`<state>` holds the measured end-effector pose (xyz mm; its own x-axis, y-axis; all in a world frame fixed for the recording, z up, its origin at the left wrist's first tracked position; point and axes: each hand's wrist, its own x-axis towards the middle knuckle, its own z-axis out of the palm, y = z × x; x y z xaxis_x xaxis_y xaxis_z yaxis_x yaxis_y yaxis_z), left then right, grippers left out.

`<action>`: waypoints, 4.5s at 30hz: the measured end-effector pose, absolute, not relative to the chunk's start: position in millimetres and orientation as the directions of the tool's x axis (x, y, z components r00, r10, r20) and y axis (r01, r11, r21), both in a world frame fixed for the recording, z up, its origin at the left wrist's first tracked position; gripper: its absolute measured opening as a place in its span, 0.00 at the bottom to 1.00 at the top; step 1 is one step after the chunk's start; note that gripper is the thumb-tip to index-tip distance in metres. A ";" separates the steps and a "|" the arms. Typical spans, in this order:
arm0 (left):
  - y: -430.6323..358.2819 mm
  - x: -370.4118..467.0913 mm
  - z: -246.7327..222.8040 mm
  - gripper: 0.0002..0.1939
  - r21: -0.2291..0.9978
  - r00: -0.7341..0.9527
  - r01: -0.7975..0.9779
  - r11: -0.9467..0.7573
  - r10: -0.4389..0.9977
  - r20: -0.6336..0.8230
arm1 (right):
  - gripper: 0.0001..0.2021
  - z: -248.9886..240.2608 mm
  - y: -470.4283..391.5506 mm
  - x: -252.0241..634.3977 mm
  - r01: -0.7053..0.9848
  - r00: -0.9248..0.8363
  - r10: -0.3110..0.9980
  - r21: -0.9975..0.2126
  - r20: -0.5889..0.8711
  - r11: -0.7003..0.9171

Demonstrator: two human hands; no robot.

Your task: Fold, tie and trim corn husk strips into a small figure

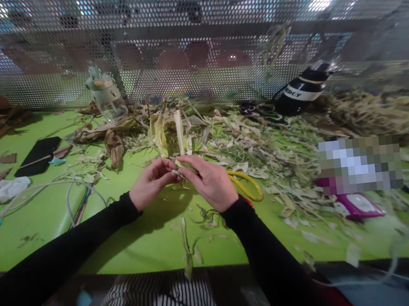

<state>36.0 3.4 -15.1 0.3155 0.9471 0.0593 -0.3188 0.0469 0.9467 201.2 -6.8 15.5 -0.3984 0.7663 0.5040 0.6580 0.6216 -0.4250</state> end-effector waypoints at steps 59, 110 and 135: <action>5.2 38.3 -15.7 0.13 0.960 0.325 -0.264 0.096 0.946 -0.005 | 0.04 16.1 -0.9 207.5 0.635 -0.442 0.787 -0.470 0.429 0.613; 6.1 27.4 2.2 0.17 0.883 0.127 -0.463 -0.071 0.981 0.145 | 0.19 -3.5 -13.3 180.0 0.545 -0.550 0.835 -0.752 0.014 0.371; -14.1 42.4 -6.3 0.10 0.966 0.330 -0.174 -0.189 0.914 0.238 | 0.13 6.2 -10.5 180.9 -0.188 -0.014 0.998 -0.980 -0.064 -0.066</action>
<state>42.4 -14.1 -6.3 0.3297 0.9136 0.2381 -0.1736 -0.1893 0.9665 180.9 -10.5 6.2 -0.0144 0.9978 -0.0642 -0.1882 -0.0658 -0.9799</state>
